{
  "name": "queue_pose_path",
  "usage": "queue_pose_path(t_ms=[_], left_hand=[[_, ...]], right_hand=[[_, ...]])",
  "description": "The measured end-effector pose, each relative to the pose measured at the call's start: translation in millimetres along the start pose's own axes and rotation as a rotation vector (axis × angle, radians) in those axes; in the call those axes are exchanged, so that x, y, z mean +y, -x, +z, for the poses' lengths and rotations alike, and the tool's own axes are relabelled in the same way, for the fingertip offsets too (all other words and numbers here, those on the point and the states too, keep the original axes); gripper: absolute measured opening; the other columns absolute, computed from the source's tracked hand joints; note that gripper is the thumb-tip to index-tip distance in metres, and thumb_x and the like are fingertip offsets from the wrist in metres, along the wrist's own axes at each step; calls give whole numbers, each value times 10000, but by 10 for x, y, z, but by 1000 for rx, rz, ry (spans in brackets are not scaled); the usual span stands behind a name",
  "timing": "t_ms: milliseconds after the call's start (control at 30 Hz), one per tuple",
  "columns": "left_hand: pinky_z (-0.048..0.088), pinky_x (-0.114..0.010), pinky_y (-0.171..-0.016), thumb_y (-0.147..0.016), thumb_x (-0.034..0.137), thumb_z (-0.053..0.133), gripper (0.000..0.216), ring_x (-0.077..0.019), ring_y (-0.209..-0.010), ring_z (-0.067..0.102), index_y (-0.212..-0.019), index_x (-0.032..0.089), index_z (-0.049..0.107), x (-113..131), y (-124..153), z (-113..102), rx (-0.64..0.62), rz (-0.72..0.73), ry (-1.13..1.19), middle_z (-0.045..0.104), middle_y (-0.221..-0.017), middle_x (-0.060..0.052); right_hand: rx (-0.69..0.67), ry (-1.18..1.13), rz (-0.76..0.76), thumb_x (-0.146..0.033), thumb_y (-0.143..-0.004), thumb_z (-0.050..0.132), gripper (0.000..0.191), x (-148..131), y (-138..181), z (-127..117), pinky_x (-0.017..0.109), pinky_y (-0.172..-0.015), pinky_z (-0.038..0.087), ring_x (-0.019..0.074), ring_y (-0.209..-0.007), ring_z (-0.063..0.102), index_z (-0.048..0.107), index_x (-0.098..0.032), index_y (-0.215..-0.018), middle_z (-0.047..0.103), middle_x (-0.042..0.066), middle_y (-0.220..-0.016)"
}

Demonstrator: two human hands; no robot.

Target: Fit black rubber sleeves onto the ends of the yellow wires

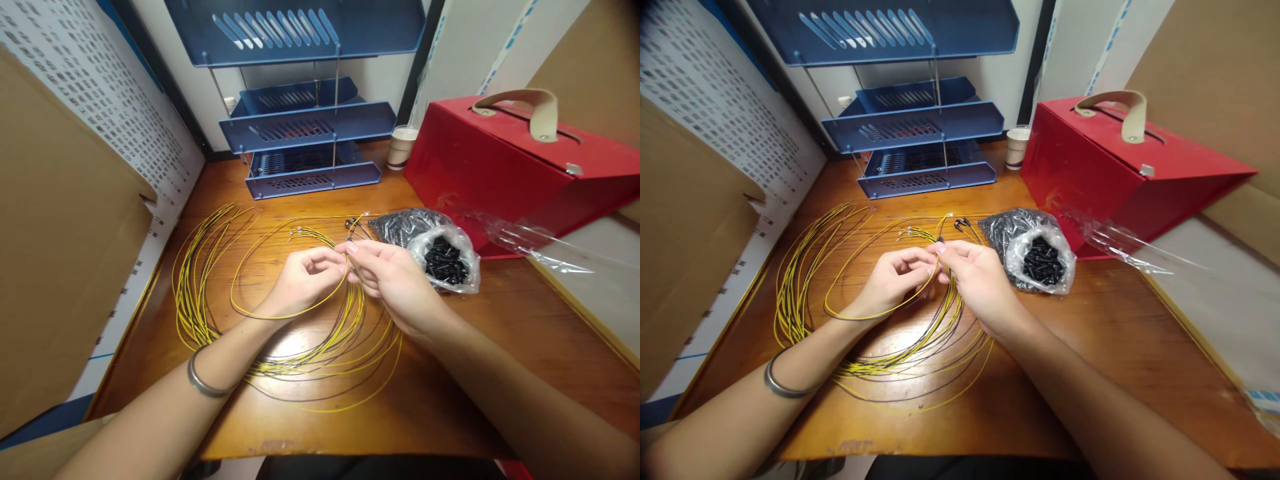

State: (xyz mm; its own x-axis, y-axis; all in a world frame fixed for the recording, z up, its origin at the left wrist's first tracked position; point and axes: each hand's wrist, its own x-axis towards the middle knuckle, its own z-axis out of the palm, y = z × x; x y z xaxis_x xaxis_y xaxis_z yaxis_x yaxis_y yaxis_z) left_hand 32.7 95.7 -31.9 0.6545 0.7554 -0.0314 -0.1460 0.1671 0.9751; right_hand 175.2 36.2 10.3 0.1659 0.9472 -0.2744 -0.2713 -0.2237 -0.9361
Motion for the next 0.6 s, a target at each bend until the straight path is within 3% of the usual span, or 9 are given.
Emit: queue_pose_path(t_ms=[167,367,600], left_hand=[[454,-215,-532,-787,445,768,349,-74,-518,536,-796,128,622,5,7,-1,-33,0,25,702,-733,-39],[449,-216,-509,-800,396,748,308,-73,-494,513,-787,128,598,7,14,-5,-58,6,57,670,-688,-25],[441,-200,-482,-779,404,769,342,-73,-465,547,-866,154,552,-13,-3,-6,-43,-104,182,718,-719,-26]], right_hand=[[0,3,-9,-370,-798,749,224,24,-7,-1,249,-547,386,53,-464,257,745,-147,-818,326,-105,-492],[42,21,1,-396,-765,775,258,45,-8,-11,245,-449,229,57,-460,209,744,-151,-840,332,-100,-494],[28,32,-30,-430,-783,764,294,35,-24,-35,250,-454,175,54,-472,213,741,-151,-870,308,-102,-511]])
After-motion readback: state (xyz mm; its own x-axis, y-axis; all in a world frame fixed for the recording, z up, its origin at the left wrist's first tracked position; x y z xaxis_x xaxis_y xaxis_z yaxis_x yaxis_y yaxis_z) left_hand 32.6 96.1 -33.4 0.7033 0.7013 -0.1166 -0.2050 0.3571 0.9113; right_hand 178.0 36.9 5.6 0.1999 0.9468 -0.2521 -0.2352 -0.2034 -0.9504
